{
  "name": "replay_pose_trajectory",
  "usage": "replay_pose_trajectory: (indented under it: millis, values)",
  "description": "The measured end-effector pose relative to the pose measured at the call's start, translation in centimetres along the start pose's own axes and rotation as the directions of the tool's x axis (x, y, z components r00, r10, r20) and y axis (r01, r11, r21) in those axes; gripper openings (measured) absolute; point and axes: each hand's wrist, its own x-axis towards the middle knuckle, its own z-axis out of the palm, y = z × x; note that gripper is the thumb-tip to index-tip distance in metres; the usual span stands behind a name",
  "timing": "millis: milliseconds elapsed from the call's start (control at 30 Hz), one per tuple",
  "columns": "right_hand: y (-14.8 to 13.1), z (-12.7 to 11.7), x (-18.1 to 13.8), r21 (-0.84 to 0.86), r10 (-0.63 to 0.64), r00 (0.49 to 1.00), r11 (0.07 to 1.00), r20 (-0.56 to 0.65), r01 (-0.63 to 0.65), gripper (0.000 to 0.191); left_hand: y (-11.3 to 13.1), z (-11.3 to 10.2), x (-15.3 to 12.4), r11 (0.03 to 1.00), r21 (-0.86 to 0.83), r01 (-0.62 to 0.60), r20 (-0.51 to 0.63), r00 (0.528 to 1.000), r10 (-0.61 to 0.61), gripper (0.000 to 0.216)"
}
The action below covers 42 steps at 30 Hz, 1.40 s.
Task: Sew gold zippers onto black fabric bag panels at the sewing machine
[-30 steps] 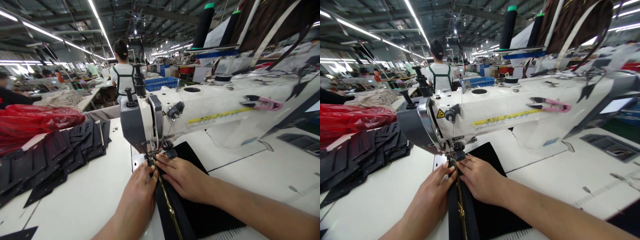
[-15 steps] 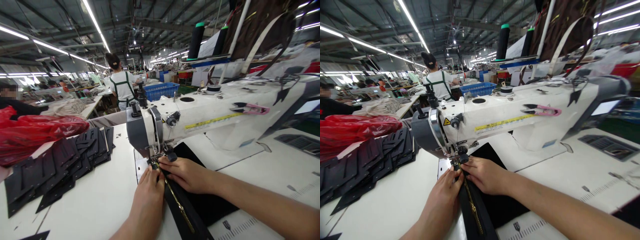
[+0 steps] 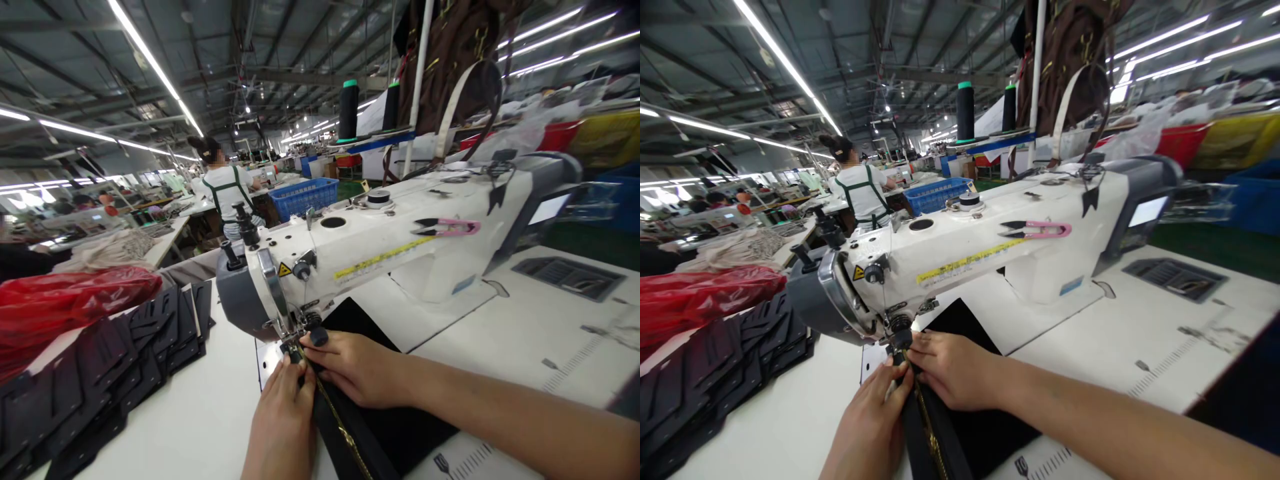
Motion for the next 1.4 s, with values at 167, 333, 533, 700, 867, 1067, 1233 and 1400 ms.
replay_pose_trajectory:
  millis: [167, 333, 533, 700, 867, 1067, 1233, 1400]
  values:
    - [0.2, 0.5, -0.1, -0.014, 0.006, 1.000, 1.000, -0.007, -0.007, 0.038, -0.2, -0.2, -0.1, 1.000, -0.025, 0.011, 0.034, 0.999, -0.010, 0.032]
    - [0.3, 1.1, 0.1, -0.038, 0.003, 1.000, 0.999, -0.018, -0.004, 0.036, -0.4, -0.6, 0.1, 0.998, -0.054, 0.030, 0.081, 0.996, -0.025, 0.038]
    - [-0.1, 1.2, 0.1, -0.041, 0.023, 0.998, 0.999, -0.063, -0.025, 0.034, -0.2, -1.1, 0.5, 0.991, -0.113, 0.069, 0.067, 0.996, -0.062, 0.037]
    - [-1.1, 1.6, 0.0, -0.117, 0.055, 0.994, 0.991, -0.094, -0.066, 0.037, 0.2, -2.2, 0.4, 0.970, -0.106, 0.219, 0.088, 0.974, -0.211, 0.034]
    - [-1.9, 2.1, 0.0, -0.191, 0.110, 0.991, 0.974, -0.071, -0.121, 0.039, -0.4, -3.0, 0.2, 0.944, -0.020, 0.330, 0.124, 0.938, -0.325, 0.009]
    - [-2.1, 2.0, 0.1, -0.212, 0.107, 0.991, 0.970, -0.075, -0.120, 0.039, -1.0, -2.8, 0.4, 0.966, -0.216, 0.144, 0.047, 0.990, -0.137, 0.017]
    - [-2.0, 1.9, 0.0, -0.228, 0.105, 0.993, 0.967, -0.061, -0.116, 0.040, -0.6, -3.0, 0.9, 0.994, -0.059, 0.089, 0.165, 0.983, -0.079, 0.015]
    - [-1.8, 1.9, -0.2, -0.235, 0.127, 0.991, 0.963, -0.039, -0.133, 0.040, -0.6, -2.9, 1.0, 0.997, -0.023, 0.074, 0.177, 0.982, -0.069, 0.015]
